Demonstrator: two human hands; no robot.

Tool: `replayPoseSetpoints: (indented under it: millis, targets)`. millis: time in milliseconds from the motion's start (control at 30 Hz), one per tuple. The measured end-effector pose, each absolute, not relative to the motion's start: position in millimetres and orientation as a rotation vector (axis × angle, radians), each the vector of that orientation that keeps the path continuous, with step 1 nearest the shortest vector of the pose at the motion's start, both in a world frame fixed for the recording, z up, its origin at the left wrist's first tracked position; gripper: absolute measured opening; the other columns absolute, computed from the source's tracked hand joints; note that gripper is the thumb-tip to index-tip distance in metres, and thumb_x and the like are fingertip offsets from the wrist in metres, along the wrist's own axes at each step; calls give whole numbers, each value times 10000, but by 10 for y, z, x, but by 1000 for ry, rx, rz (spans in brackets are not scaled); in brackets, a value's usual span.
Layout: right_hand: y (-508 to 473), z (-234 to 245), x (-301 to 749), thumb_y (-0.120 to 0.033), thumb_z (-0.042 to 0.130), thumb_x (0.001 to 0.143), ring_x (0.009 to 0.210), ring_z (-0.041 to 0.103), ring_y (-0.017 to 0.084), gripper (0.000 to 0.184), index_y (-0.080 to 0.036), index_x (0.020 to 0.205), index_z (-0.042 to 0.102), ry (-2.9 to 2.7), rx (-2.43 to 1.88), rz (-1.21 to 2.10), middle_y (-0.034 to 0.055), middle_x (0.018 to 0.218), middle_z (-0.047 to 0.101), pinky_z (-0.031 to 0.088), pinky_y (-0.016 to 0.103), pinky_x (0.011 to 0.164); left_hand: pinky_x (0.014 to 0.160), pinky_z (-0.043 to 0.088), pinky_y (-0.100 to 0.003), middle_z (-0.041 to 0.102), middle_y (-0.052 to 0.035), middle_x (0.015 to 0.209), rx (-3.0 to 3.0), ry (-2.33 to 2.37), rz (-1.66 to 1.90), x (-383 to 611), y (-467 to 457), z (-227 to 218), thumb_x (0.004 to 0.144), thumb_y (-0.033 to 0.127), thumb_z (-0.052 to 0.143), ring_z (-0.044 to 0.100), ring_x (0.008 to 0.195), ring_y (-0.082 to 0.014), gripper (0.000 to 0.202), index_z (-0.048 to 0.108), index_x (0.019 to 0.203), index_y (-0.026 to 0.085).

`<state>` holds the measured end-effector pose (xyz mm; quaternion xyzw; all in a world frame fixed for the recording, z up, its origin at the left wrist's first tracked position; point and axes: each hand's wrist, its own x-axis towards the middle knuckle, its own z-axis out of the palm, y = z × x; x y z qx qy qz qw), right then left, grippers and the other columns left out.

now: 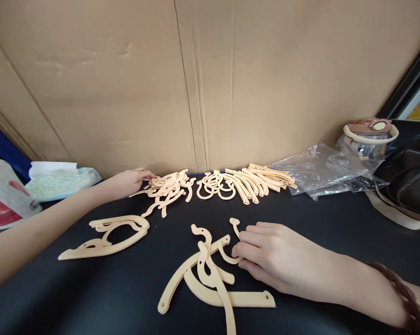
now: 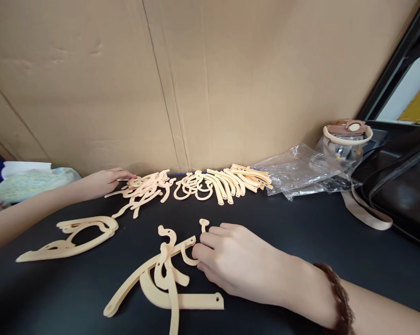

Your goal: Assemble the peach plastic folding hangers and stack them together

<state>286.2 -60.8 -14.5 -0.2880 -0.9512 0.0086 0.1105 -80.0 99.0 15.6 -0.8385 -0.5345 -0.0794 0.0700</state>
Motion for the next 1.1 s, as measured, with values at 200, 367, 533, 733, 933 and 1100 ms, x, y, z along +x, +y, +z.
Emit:
replayPoseSetpoints:
  millis: [200, 367, 533, 733, 933, 1100]
  targets:
    - [-610, -149, 2863, -206, 458, 985, 704, 483, 141, 166, -187, 910, 605, -2799, -846, 17, -23, 802, 584, 352, 299, 672, 973, 456, -365, 692, -97, 1137, -2509, -1726, -244, -753, 970, 233, 934, 239, 258, 624, 1068, -241, 457, 646, 1129, 98]
    - [-600, -154, 2856, -207, 450, 991, 709, 482, 137, 165, -185, 919, 596, -2793, -845, 15, -24, 809, 587, 354, 291, 684, 1093, 342, -491, 485, -183, 1437, -2554, -1698, -281, -369, 781, 139, 946, 626, 282, 447, 1320, -335, 726, 417, 1447, 119]
    - [-608, -157, 2859, -218, 446, 996, 718, 489, 137, 175, -184, 932, 605, -2801, -856, 39, -23, 809, 592, 352, 289, 686, 1148, 189, -589, 232, -107, 1621, -2687, -1533, -167, -38, 737, -87, 866, 743, 383, 207, 1471, -352, 777, 318, 1513, 317]
    - [-621, -133, 2871, -213, 429, 1009, 680, 470, 131, 231, -171, 881, 618, -2795, -776, -52, -26, 769, 582, 336, 287, 654, 1158, 250, -481, 288, -120, 1598, -2754, -1388, -117, -129, 859, -107, 957, 621, 302, 256, 1454, -293, 664, 408, 1477, 220]
    - [-634, -147, 2860, -224, 512, 977, 654, 489, 118, 203, -167, 809, 610, -2726, -784, -108, -36, 727, 588, 331, 280, 652, 1150, 237, -538, 317, -106, 1583, -2743, -1344, -130, -167, 768, 14, 949, 636, 318, 258, 1449, -315, 651, 420, 1466, 253]
    - [-635, -175, 2845, -246, 543, 960, 619, 472, 118, 210, -178, 765, 577, -2703, -823, -129, -44, 692, 573, 318, 284, 629, 1152, 283, -481, 319, -80, 1578, -2737, -1316, -321, 28, 300, 135, 982, 572, 303, 315, 1424, -278, 605, 366, 1483, 239]
